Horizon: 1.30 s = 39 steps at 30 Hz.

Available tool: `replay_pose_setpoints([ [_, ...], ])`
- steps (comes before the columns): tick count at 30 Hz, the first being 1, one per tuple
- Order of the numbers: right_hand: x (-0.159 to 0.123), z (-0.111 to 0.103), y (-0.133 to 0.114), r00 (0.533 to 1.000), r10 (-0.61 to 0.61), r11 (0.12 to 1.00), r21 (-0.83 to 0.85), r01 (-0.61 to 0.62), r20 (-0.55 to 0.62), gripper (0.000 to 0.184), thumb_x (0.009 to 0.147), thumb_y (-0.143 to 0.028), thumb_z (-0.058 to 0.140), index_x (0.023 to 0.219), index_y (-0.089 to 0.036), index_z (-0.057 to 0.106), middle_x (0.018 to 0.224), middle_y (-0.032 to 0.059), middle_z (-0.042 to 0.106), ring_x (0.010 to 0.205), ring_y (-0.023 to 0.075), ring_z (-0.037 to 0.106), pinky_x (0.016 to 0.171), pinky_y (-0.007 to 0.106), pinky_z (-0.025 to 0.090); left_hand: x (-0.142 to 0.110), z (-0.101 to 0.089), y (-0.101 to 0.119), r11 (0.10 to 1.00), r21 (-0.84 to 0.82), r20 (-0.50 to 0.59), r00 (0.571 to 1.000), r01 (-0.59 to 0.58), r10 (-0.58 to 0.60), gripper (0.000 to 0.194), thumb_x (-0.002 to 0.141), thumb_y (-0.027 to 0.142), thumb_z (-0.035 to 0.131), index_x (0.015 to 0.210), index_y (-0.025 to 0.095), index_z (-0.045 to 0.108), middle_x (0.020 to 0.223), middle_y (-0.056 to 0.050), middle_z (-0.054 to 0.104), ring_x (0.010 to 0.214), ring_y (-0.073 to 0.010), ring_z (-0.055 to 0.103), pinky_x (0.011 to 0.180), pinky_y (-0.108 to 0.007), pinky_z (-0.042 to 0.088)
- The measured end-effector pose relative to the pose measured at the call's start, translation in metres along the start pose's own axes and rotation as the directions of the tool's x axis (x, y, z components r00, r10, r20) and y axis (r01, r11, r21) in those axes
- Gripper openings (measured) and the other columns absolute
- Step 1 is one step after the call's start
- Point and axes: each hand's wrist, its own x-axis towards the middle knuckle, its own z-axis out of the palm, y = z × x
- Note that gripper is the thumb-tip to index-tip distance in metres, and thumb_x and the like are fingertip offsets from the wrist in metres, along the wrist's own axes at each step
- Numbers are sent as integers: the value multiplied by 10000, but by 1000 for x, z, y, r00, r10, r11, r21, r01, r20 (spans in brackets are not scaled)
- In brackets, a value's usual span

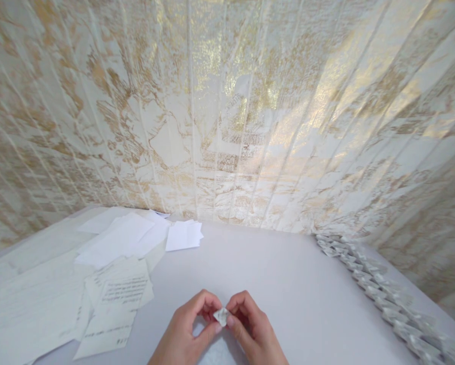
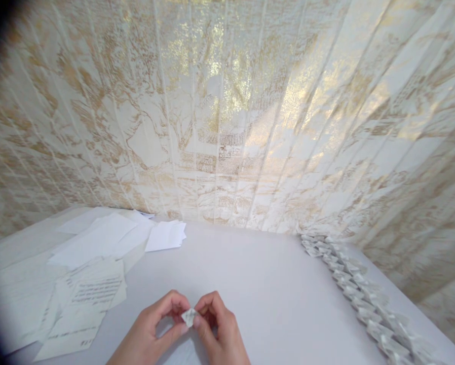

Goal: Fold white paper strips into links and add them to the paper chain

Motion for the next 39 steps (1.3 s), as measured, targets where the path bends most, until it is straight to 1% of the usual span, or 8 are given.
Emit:
replay_pose_setpoints([
  [9, -1, 0, 0, 998, 36, 989, -144, -42, -42, 170, 908, -358, 557, 884, -190, 571, 727, -7, 559, 647, 142, 494, 608, 249, 374, 0, 1, -1, 1000, -14, 31, 999, -20, 20, 107, 787, 177, 605, 882, 222, 588, 828, 18, 628, 810, -182, 595, 778, -262, 461],
  [12, -3, -3, 2, 999, -42, 956, -290, 37, -13, 87, 891, -217, 555, 941, -202, 625, 776, 8, 608, 676, 151, 542, 623, 244, 401, 0, -1, 0, 998, 32, 20, 998, -56, 55, 23, 848, 214, 582, 861, 228, 595, 808, 23, 627, 787, -171, 599, 753, -243, 450],
  [17, -4, -8, -1, 967, -254, 869, -439, 228, -1, 144, 888, -148, 572, 880, -225, 693, 867, 33, 611, 807, 175, 594, 711, 253, 444, -2, 0, -4, 992, 95, 39, 996, -82, 78, 120, 891, 273, 575, 789, 220, 611, 750, 25, 612, 734, -162, 595, 705, -230, 432],
  [20, -3, -8, -1, 970, -239, 911, -356, 207, -47, 135, 895, -203, 602, 848, -218, 727, 853, 34, 576, 746, 159, 581, 652, 241, 440, -1, 0, -5, 997, 22, 12, 997, -74, 74, 163, 893, 315, 590, 764, 215, 601, 742, 28, 576, 717, -154, 565, 692, -230, 423],
  [24, 0, -5, 4, 976, -110, 993, -57, 101, -186, 220, 864, -388, 690, 767, -194, 731, 736, 17, 584, 667, 149, 541, 607, 247, 407, 0, -1, -4, 983, -168, -21, 998, -69, 67, 219, 885, 375, 617, 742, 210, 592, 806, 14, 584, 764, -161, 568, 727, -241, 435],
  [29, 2, 0, 5, 968, 96, 972, 232, -40, -232, 405, 795, -561, 717, 732, -167, 647, 609, -19, 553, 555, 114, 466, 553, 235, 373, -2, -2, -7, 963, -265, -79, 996, -55, 35, 222, 889, 403, 623, 788, 205, 612, 861, -5, 629, 819, -175, 598, 755, -249, 445],
  [34, 0, 5, -2, 983, 107, 961, 270, -63, -152, 447, 809, -612, 673, 763, -179, 574, 638, -23, 550, 567, 107, 462, 560, 228, 376, -2, -4, -9, 983, -175, -102, 994, -51, 33, 240, 904, 419, 599, 797, 205, 613, 770, 12, 620, 773, -169, 590, 735, -248, 437],
  [39, -3, 7, 4, 994, 63, 993, 102, -54, -85, 474, 758, -632, 707, 834, -173, 613, 704, -23, 555, 605, 106, 445, 571, 225, 341, -6, -2, -3, 995, -52, -92, 993, -80, 75, 186, 914, 378, 565, 826, 222, 612, 778, 21, 627, 780, -172, 609, 752, -249, 446],
])
